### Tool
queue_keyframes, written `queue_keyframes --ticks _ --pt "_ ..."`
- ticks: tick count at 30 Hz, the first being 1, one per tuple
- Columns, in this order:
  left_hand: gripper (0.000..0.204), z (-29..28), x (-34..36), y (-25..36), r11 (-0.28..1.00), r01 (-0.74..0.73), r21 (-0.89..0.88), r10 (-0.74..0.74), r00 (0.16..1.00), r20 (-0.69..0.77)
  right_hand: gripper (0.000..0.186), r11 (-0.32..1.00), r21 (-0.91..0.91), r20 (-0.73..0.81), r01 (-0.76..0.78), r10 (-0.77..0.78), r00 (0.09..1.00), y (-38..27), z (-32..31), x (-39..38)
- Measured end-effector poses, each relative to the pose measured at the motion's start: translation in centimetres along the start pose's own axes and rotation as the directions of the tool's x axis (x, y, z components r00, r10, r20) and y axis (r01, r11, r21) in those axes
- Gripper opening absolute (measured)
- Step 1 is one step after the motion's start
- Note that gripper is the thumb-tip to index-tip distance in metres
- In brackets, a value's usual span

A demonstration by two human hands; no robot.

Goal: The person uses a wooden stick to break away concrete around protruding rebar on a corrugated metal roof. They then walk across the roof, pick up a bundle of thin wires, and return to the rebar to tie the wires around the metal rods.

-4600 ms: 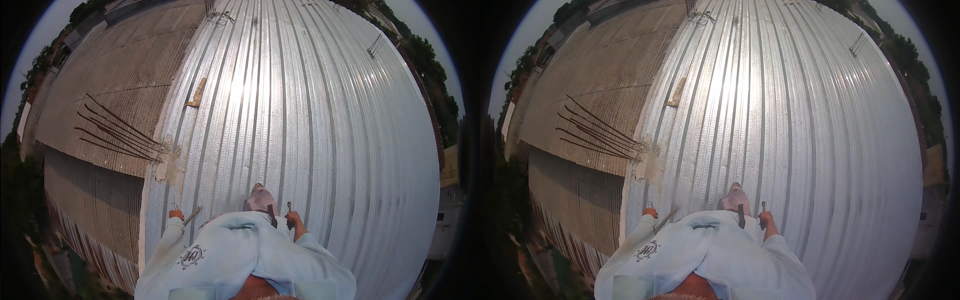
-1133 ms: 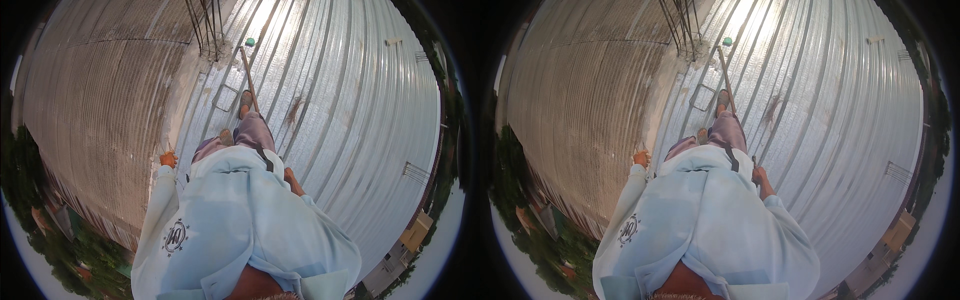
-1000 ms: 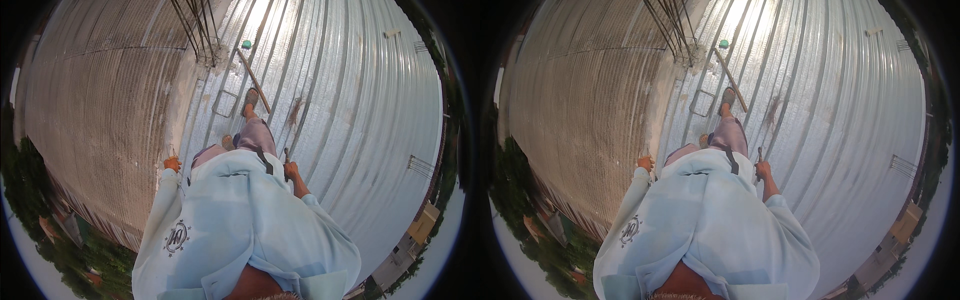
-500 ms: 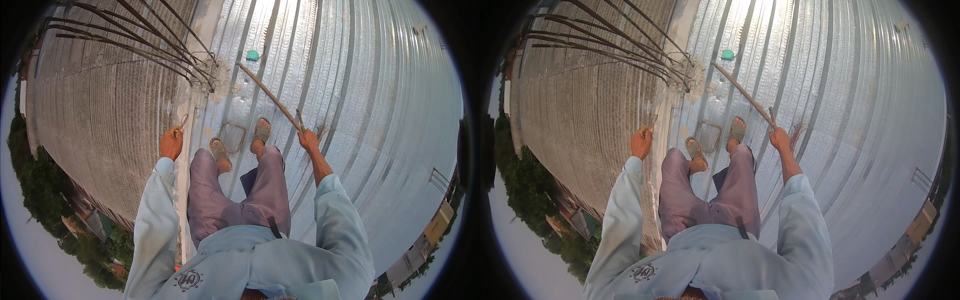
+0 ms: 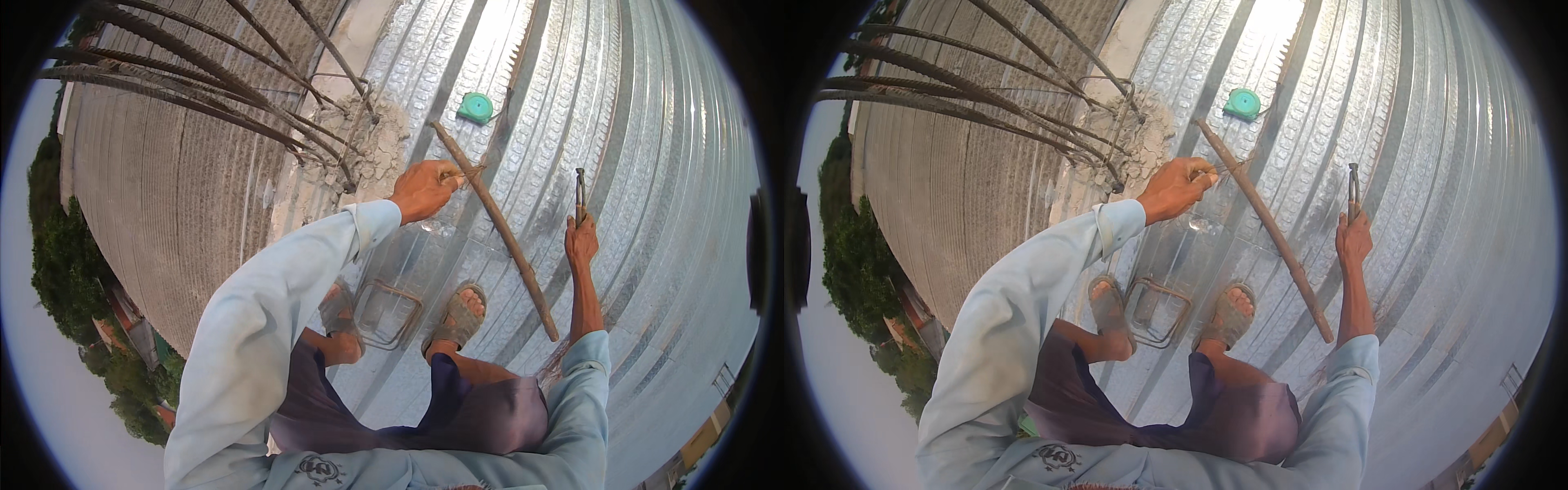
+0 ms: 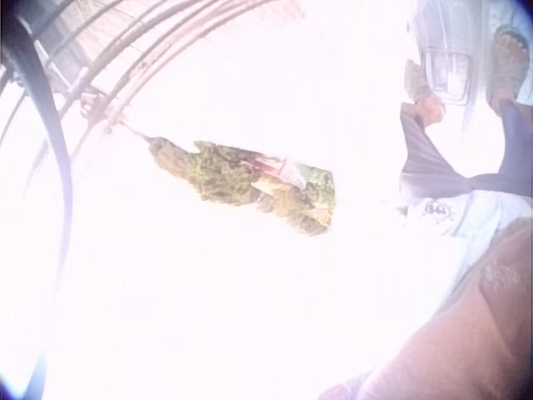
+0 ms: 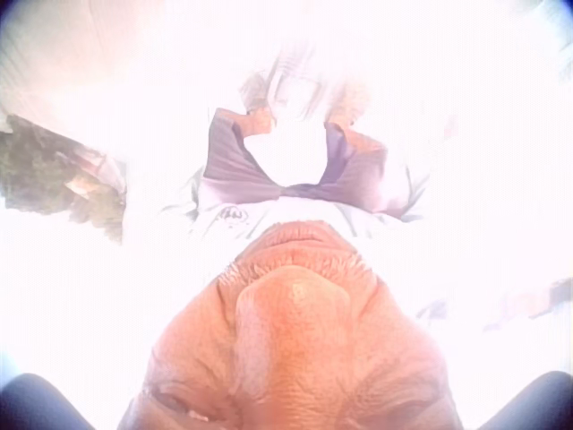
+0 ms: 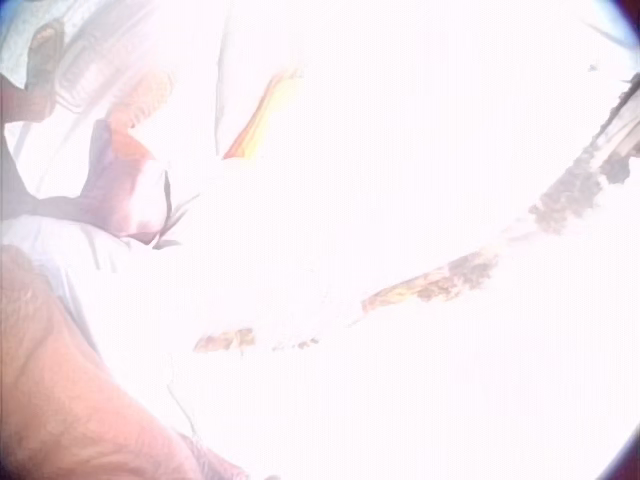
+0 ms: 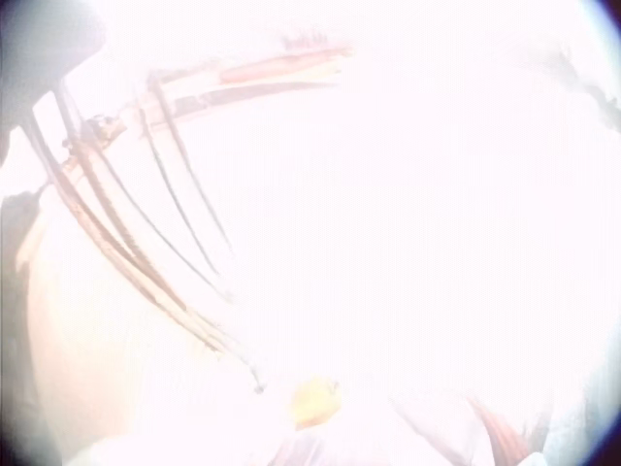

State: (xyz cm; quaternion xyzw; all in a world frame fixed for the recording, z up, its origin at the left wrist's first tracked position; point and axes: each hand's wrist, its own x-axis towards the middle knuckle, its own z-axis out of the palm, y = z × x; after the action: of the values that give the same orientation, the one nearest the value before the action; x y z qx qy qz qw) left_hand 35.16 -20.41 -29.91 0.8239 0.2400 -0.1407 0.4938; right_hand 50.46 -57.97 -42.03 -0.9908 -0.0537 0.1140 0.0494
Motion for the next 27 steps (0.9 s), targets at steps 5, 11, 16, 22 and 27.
queue_keyframes --ticks 5,11,16,22,27 --pt "0.032 -0.1 3.9 -5.8 0.903 0.126 -0.411 -0.046 0.979 0.199 0.052 0.998 0.052 -0.118 -0.032 0.038 0.992 -0.3 5.4 -1.7" --pt "0.023 -3.3 2.9 -5.3 0.832 0.291 -0.472 -0.138 0.933 0.332 0.045 0.995 -0.060 -0.090 -0.079 0.073 0.993 -1.2 6.9 -3.4" --pt "0.028 -4.7 -0.2 -2.5 0.864 0.230 -0.447 -0.033 0.914 0.405 0.046 0.870 0.347 -0.374 0.351 -0.215 0.902 -11.0 -0.6 -6.6" --pt "0.035 -5.6 -1.8 -2.8 0.860 0.196 -0.472 0.083 0.858 0.507 0.033 0.353 0.468 -0.285 0.810 -0.807 0.516 -24.5 -6.8 -9.1" --pt "0.032 -7.2 -4.0 -5.0 0.887 0.251 -0.387 0.013 0.825 0.564 0.025 0.553 0.659 -0.037 0.510 -0.653 0.756 -21.5 -6.7 -8.7"
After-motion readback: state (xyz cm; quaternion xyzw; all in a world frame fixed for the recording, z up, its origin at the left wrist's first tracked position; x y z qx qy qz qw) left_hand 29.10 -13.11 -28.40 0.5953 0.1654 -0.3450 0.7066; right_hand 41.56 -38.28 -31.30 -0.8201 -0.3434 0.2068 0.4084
